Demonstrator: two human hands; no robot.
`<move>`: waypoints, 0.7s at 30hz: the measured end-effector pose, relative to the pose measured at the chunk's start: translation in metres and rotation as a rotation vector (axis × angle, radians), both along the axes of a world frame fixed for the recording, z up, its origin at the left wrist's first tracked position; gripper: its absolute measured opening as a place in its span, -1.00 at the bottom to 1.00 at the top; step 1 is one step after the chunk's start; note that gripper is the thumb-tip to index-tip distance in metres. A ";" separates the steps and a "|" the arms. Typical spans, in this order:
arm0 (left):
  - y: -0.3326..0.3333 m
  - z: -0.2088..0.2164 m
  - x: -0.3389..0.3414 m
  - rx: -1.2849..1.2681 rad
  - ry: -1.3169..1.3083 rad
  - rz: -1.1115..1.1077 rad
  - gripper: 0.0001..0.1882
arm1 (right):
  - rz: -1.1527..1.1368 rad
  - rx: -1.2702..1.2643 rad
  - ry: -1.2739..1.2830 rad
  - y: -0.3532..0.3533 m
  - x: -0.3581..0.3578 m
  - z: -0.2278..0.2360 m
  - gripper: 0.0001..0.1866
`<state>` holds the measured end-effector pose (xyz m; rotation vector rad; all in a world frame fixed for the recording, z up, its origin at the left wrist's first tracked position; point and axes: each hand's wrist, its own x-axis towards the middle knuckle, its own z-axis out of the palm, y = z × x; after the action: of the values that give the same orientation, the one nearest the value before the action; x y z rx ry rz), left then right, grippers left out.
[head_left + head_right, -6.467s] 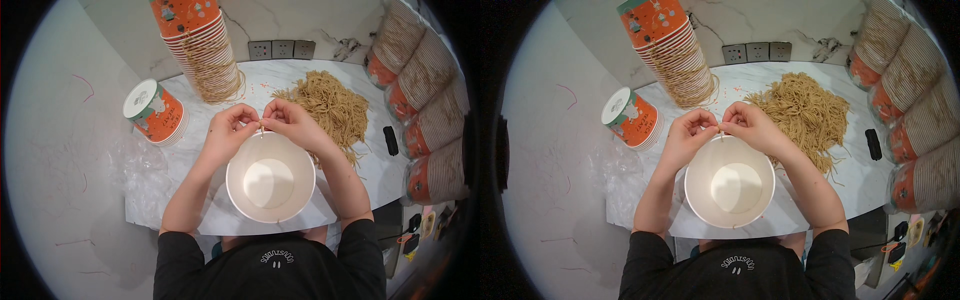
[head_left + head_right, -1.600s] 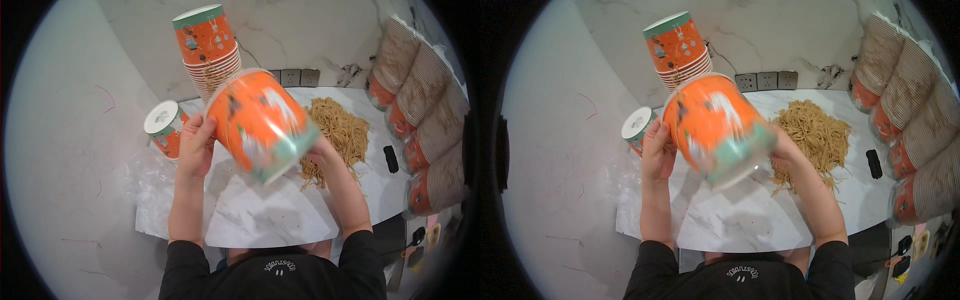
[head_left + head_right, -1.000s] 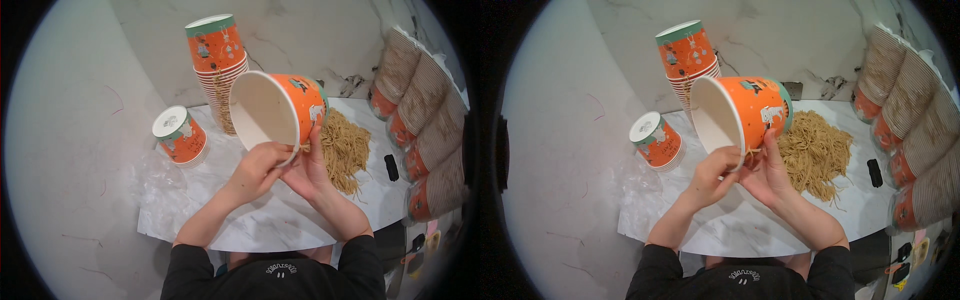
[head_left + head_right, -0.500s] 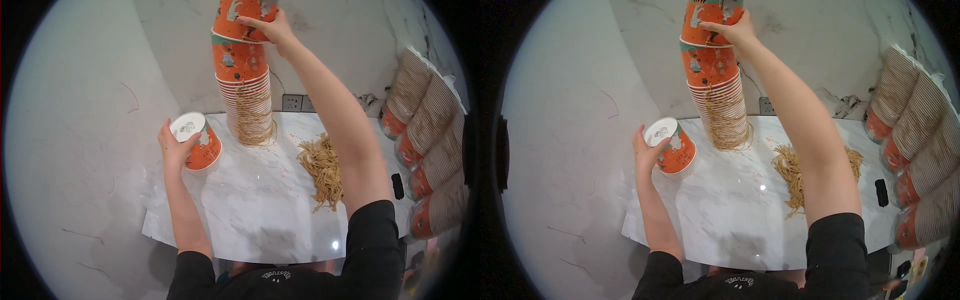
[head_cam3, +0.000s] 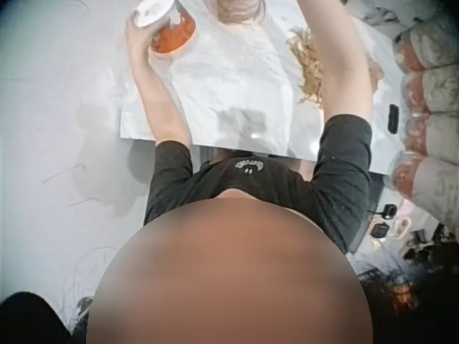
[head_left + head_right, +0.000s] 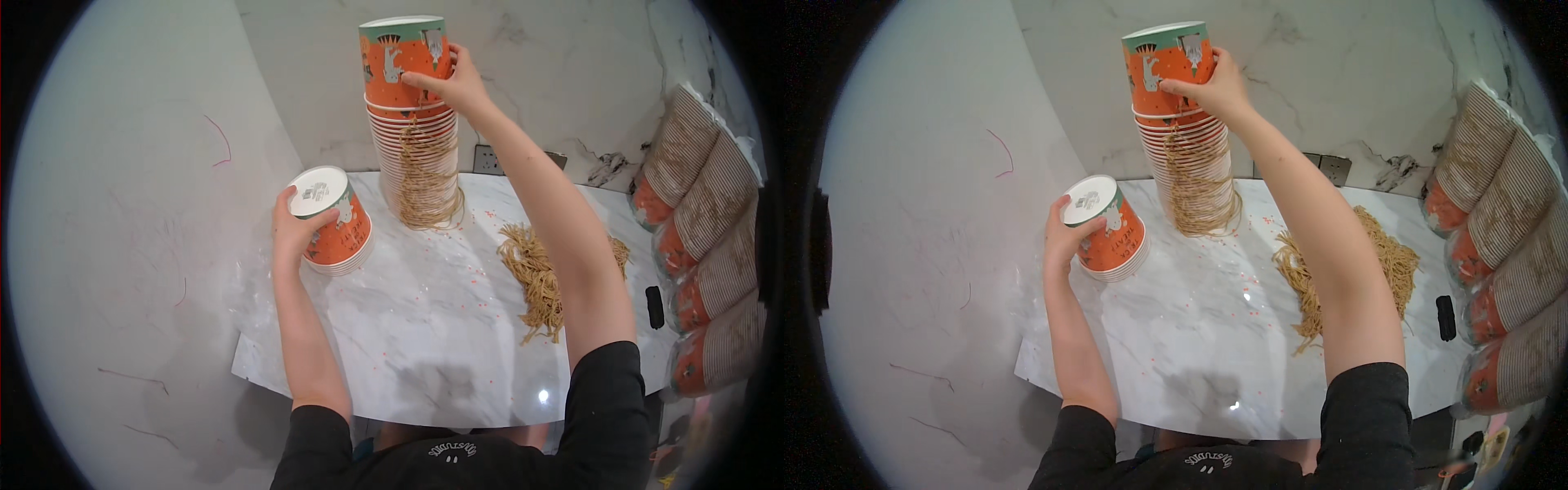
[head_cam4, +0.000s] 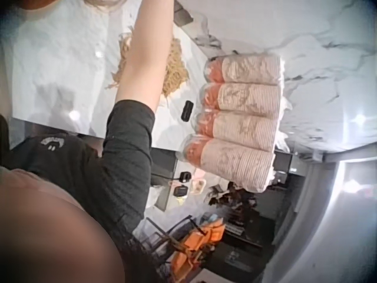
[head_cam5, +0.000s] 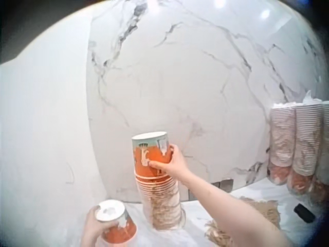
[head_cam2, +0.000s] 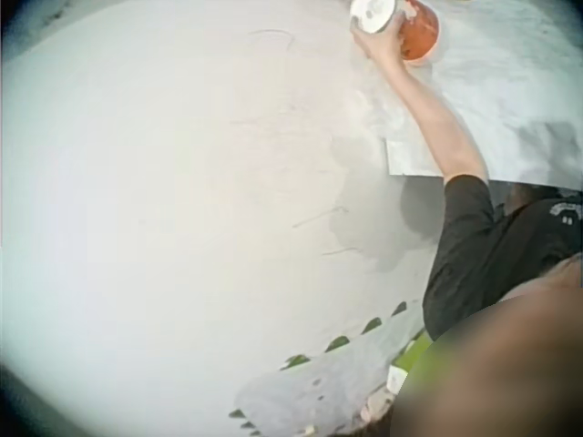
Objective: Untying and removing strings or ties from paper cups at a workstation.
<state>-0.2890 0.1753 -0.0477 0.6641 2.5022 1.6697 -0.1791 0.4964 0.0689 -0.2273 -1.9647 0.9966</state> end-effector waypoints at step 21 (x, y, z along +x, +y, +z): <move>-0.019 0.059 0.085 0.616 0.699 0.226 -0.03 | 0.447 -0.157 -0.371 -0.147 0.217 -0.148 -0.73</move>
<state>-0.2042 0.1565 0.0113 1.2326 2.4882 2.7335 0.0375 0.3498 -0.0792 -0.0595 -2.3336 1.4848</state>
